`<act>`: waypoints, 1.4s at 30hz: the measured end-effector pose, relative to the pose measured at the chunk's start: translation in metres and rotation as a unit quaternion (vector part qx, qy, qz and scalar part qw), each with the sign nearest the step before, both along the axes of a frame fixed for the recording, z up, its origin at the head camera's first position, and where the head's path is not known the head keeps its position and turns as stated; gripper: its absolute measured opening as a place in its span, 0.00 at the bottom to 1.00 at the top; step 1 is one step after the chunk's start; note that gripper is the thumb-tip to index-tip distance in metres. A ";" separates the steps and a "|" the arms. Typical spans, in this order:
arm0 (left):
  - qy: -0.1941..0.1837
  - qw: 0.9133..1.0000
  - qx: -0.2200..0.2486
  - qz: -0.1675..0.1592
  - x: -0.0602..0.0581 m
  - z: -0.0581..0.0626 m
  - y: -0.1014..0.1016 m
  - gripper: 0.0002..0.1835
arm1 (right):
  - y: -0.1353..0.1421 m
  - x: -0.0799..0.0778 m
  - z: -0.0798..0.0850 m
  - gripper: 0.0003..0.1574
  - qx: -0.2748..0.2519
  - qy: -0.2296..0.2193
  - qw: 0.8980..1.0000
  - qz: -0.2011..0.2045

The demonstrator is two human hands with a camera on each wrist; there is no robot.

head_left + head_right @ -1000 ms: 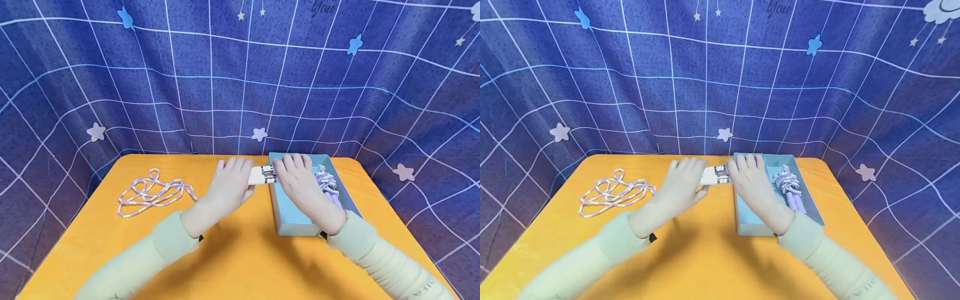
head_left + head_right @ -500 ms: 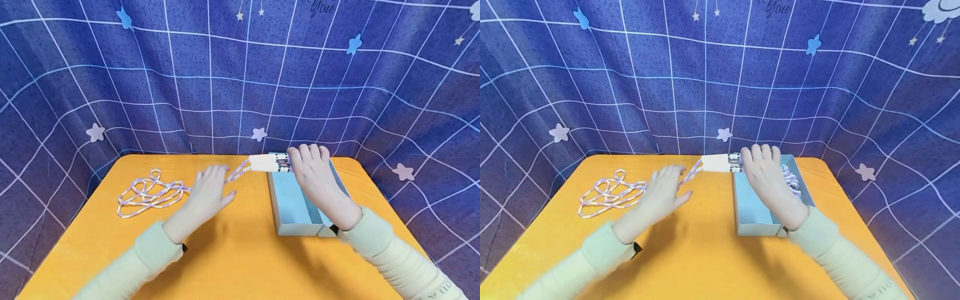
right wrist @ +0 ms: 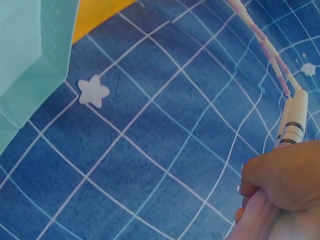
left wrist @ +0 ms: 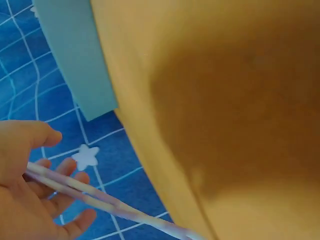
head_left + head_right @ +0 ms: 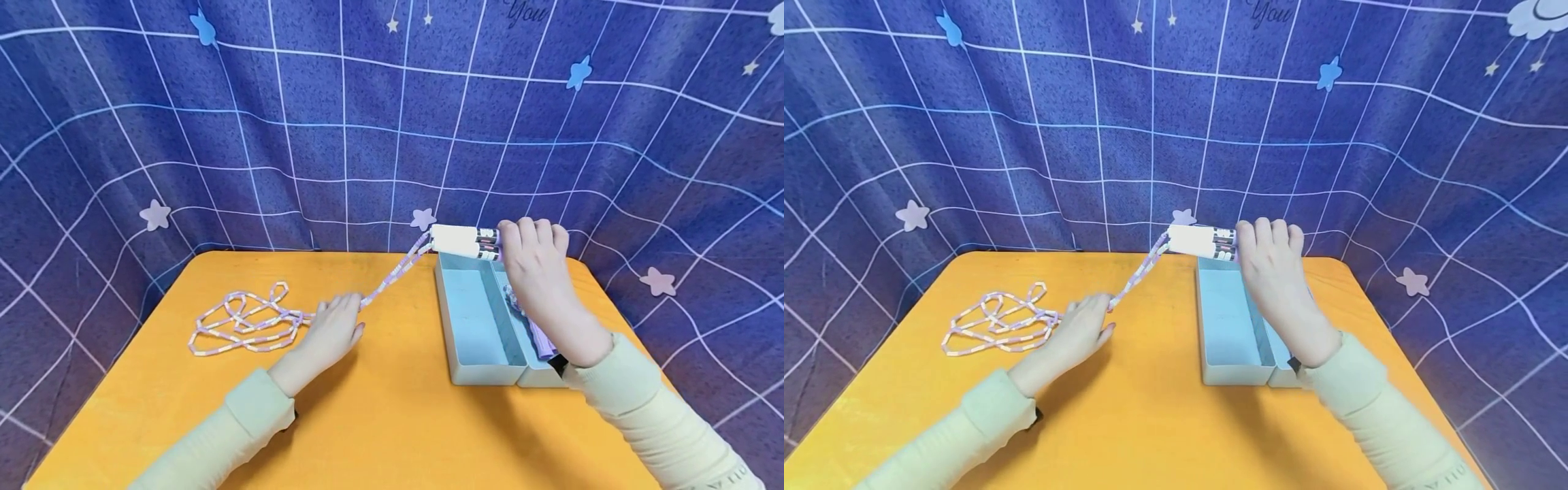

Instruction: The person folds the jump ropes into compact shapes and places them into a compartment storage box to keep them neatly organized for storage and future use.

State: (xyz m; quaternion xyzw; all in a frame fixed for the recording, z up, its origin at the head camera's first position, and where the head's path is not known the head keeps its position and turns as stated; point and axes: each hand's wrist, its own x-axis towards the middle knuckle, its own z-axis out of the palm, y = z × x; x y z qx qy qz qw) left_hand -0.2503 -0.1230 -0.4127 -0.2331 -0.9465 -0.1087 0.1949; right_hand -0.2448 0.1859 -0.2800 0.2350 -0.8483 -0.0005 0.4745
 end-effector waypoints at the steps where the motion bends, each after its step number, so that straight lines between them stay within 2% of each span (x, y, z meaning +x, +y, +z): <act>1: -0.004 1.000 0.000 -0.005 -0.001 -0.003 -0.001 0.18 | 0.002 0.000 0.001 0.11 -0.004 -0.001 1.000 -0.003; 5: -0.032 0.999 -0.009 -0.023 -0.002 -0.013 -0.005 0.09 | 0.007 -0.001 0.003 0.10 -0.019 -0.005 1.000 -0.011; 8: -0.044 0.998 -0.016 -0.038 -0.001 -0.015 -0.008 0.07 | 0.009 -0.001 0.003 0.11 -0.024 -0.009 0.999 -0.019; 12: -0.038 0.996 -0.031 -0.075 -0.001 -0.011 -0.012 0.06 | 0.012 -0.001 0.000 0.10 -0.027 -0.012 0.999 -0.028; 16: -0.030 0.992 -0.051 -0.114 0.002 -0.001 -0.017 0.07 | 0.014 -0.004 -0.006 0.12 -0.018 -0.011 0.999 -0.034; 21: -0.023 0.985 -0.069 -0.157 0.010 0.022 -0.016 0.07 | 0.014 -0.008 -0.016 0.10 0.010 -0.023 0.999 -0.047; 25: -0.008 0.982 -0.085 -0.171 0.018 0.044 -0.010 0.06 | 0.010 -0.010 -0.024 0.09 0.037 -0.036 0.997 -0.058; 30: 0.008 0.978 -0.082 -0.193 0.026 0.073 -0.001 0.05 | 0.001 -0.010 -0.032 0.12 0.068 -0.018 0.996 -0.054; 35: 0.026 0.974 -0.081 -0.211 0.028 0.100 0.009 0.05 | -0.008 -0.009 -0.039 0.17 0.093 -0.005 0.995 -0.044; 42: 0.054 0.968 -0.072 -0.236 0.026 0.128 0.026 0.03 | -0.021 -0.006 -0.045 0.16 0.113 -0.013 0.993 -0.019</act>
